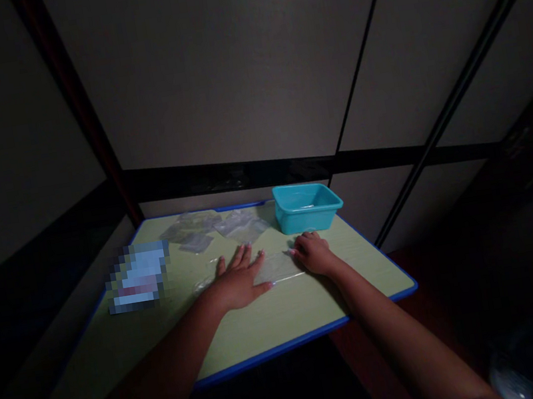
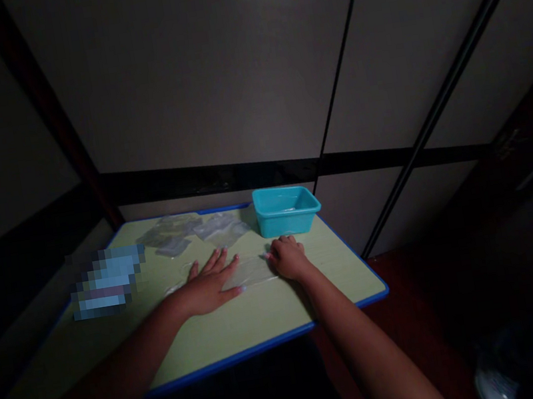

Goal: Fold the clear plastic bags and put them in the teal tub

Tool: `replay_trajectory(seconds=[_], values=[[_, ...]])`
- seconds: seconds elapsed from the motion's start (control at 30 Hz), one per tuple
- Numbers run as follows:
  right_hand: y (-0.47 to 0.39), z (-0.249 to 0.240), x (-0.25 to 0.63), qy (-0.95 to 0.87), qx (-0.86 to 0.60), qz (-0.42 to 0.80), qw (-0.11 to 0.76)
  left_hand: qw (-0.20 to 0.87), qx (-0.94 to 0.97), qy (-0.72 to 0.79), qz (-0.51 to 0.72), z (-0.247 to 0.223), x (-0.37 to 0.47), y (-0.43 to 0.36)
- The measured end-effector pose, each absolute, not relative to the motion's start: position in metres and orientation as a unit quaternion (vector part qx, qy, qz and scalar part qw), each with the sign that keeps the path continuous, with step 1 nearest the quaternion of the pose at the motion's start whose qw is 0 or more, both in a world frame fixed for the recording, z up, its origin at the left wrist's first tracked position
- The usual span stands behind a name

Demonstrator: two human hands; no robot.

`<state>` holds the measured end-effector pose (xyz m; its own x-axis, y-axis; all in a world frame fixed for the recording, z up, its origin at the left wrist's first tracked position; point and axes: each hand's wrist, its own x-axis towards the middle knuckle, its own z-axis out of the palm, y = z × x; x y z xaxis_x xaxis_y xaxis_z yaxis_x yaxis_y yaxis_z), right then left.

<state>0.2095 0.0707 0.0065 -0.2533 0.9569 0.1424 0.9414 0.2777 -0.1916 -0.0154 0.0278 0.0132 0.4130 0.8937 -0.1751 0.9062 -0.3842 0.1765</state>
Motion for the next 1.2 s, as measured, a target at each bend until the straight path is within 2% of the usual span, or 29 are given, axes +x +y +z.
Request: replay_trajectory(seconds=[0.6, 0.9, 1.2], values=[[0.061, 0.011, 0.221, -0.823, -0.548, 0.093, 0.122, 0.129, 0.822, 0.553, -0.037, 0.013, -0.015, 0.028], [0.069, -0.002, 0.225, -0.809, -0.516, 0.169, 0.227, 0.115, 0.831, 0.544, -0.014, 0.013, -0.014, 0.028], [0.074, -0.006, 0.228, -0.769, -0.531, 0.226, 0.277, 0.083, 0.838, 0.539, -0.001, 0.016, -0.008, 0.021]])
